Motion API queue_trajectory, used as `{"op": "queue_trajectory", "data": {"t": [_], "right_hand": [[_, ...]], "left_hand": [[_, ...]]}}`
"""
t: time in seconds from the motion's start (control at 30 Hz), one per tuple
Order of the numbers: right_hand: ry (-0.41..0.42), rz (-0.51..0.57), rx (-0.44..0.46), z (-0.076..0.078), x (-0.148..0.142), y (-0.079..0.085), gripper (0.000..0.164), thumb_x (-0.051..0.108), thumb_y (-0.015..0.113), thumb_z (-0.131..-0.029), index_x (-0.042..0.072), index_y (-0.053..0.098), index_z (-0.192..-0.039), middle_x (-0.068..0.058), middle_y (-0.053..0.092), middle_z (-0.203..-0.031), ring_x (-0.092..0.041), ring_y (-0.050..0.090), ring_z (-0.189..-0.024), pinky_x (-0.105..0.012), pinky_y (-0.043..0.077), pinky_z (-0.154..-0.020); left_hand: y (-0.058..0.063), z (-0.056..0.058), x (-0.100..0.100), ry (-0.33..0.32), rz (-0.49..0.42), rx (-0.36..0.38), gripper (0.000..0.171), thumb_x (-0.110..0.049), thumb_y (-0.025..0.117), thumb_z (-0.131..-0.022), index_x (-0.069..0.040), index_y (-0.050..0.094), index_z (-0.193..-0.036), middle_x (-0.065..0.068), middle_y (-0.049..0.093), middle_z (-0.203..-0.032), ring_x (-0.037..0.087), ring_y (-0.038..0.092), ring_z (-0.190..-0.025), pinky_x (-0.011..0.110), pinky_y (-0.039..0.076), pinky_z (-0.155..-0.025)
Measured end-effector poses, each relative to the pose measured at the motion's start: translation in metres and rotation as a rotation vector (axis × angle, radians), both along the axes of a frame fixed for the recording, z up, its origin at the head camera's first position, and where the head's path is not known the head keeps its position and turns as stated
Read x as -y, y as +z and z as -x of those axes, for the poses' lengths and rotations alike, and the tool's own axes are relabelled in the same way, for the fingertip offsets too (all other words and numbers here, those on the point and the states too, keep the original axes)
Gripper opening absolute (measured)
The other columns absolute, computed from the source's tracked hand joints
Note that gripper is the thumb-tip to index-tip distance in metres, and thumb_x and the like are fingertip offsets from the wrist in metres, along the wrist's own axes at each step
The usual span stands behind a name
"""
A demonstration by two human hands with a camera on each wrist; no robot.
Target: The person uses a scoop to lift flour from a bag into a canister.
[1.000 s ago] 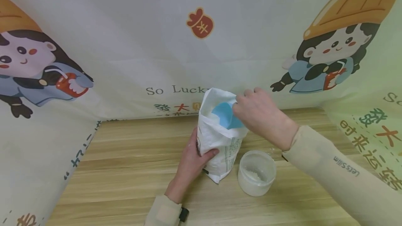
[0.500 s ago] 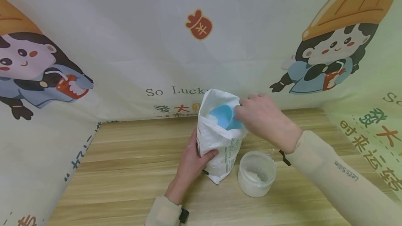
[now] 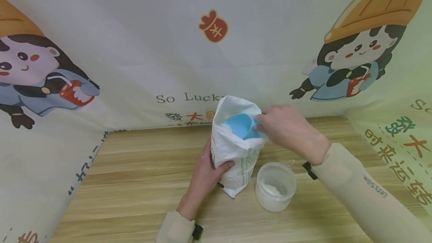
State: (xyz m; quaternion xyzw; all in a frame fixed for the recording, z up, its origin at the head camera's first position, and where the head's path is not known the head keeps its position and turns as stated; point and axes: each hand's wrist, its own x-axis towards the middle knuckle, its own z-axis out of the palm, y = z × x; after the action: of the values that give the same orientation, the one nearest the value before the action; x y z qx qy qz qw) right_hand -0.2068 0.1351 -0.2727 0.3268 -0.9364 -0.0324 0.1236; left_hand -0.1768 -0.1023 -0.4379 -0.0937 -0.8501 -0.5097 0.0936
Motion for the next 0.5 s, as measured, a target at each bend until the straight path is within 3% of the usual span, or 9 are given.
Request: {"op": "queue_trajectory", "data": {"t": [0.5], "right_hand": [[0.053, 0.187, 0.058, 0.003, -0.021, -0.012, 0.021, 0.024, 0.075, -0.097, 0.012, 0.063, -0.083, 0.003, 0.051, -0.072, -0.018, 0.047, -0.064, -0.033, 0.043, -0.056]], "left_hand": [[-0.001, 0.001, 0.001, -0.011, -0.011, -0.002, 0.099, -0.038, 0.086, -0.086, -0.019, 0.026, -0.163, 0.014, 0.049, -0.154, 0.037, 0.049, -0.138, 0.059, 0.04, -0.113]]}}
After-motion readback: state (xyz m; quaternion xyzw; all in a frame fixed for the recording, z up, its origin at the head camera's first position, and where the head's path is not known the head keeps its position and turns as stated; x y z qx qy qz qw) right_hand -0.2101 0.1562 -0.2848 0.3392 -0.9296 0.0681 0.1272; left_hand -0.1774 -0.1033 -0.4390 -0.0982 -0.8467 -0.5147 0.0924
